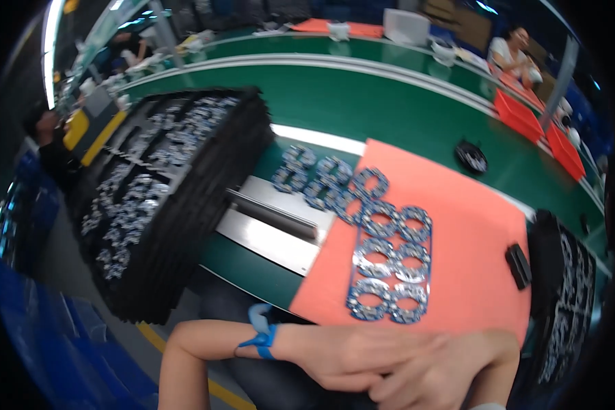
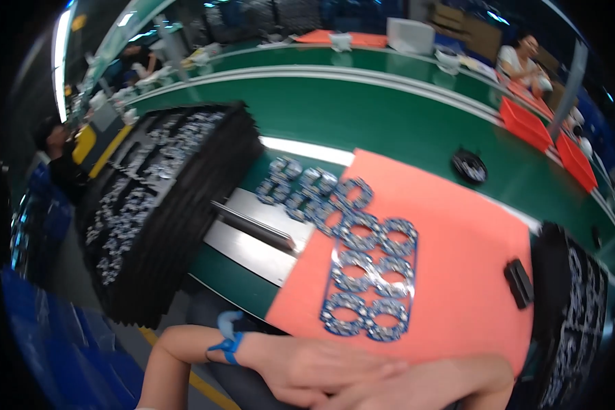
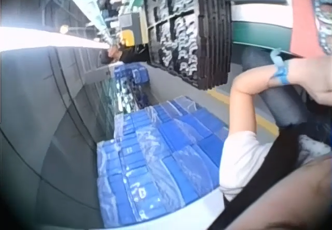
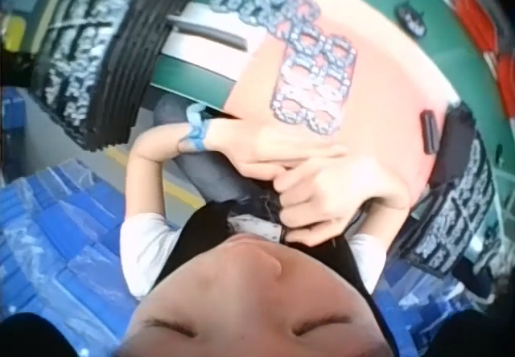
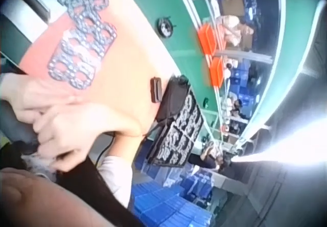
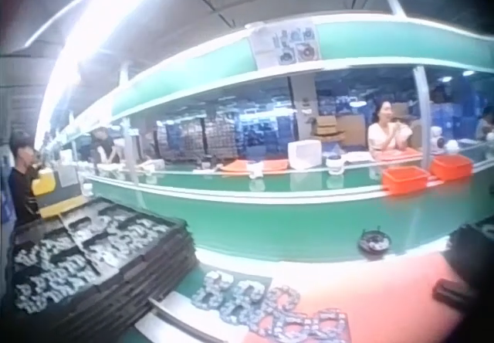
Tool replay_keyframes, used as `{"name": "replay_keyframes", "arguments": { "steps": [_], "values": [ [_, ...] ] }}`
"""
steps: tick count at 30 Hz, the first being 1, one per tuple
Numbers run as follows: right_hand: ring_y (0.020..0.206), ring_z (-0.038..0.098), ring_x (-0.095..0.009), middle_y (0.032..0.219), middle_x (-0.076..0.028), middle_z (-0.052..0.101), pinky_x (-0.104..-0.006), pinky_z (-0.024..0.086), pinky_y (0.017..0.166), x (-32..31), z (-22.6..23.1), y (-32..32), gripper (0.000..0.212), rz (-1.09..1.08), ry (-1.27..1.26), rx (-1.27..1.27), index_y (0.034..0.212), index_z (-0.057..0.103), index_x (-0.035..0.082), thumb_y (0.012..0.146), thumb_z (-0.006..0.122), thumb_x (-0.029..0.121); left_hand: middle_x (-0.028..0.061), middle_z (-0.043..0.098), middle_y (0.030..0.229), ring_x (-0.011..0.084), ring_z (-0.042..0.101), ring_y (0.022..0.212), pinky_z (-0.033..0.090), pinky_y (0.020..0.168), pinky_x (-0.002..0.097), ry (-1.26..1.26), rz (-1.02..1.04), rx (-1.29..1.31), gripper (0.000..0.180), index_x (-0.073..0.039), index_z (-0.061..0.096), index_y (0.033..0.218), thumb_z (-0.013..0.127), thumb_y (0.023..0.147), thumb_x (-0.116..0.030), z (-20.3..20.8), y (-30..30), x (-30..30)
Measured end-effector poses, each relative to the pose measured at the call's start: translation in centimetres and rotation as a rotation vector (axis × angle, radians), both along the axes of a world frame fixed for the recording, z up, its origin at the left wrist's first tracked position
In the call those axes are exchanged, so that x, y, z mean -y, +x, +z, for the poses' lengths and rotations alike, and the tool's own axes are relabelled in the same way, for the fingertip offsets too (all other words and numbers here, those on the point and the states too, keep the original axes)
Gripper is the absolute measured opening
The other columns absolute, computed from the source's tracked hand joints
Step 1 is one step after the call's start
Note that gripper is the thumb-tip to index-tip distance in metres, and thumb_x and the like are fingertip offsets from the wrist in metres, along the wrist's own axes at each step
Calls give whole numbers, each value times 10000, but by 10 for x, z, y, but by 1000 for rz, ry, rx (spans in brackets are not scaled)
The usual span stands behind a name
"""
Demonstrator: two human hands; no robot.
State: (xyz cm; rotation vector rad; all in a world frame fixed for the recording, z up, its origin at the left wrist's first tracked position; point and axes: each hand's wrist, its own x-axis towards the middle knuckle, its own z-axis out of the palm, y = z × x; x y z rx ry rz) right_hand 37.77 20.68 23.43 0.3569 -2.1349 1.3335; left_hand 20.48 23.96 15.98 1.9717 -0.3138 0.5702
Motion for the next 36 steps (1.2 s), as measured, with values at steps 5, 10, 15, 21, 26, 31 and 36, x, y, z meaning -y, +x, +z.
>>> {"name": "replay_keyframes", "arguments": {
  "steps": [5,10,15,21,26,31,36],
  "values": [
    [548,460,-244,596,-71,441,-345,383,492,-8,29,19,340,-13,57,132,593,479,76,826,722,124,301,303,1500,408,341,1386,309,1124,478,74,60,-4,795,105,241,1469,629,884,-269,29,-8,7],
    [620,502,-310,662,-117,502,-387,425,605,4,11,-1,309,193,-4,303,663,483,46,870,693,136,284,181,1565,417,197,1457,206,1180,471,190,27,-41,932,108,122,1497,651,888,-358,5,9,22],
    [650,526,-288,669,-105,515,-371,432,629,-2,-4,-6,285,122,-5,385,683,522,39,909,659,144,294,104,1579,391,176,1470,256,1163,440,122,32,-123,862,75,68,1511,594,903,-236,-17,16,10],
    [567,485,-209,612,-25,468,-352,376,537,-30,10,33,281,-194,32,370,659,518,51,863,711,55,311,31,1579,426,302,1406,327,1120,445,226,258,-159,875,34,64,1528,609,873,-169,5,-6,-11],
    [607,472,-199,629,-29,415,-337,390,596,-9,-9,8,313,108,-41,413,657,467,73,894,669,113,314,95,1573,420,281,1424,314,1129,436,246,186,-171,849,52,97,1521,603,898,-224,-10,-1,7],
    [605,503,-284,615,-87,481,-378,399,577,6,-23,-7,355,131,-66,309,640,446,61,901,678,125,287,156,1572,390,255,1447,276,1161,436,27,146,-265,802,99,162,1493,597,905,-230,-19,13,13],
    [720,577,-318,697,-113,567,-399,476,669,-2,-2,14,284,-316,348,199,680,540,78,873,705,204,274,466,1416,368,557,1224,479,975,411,423,447,14,607,98,438,1382,637,844,-100,16,-9,-8]
  ]
}}
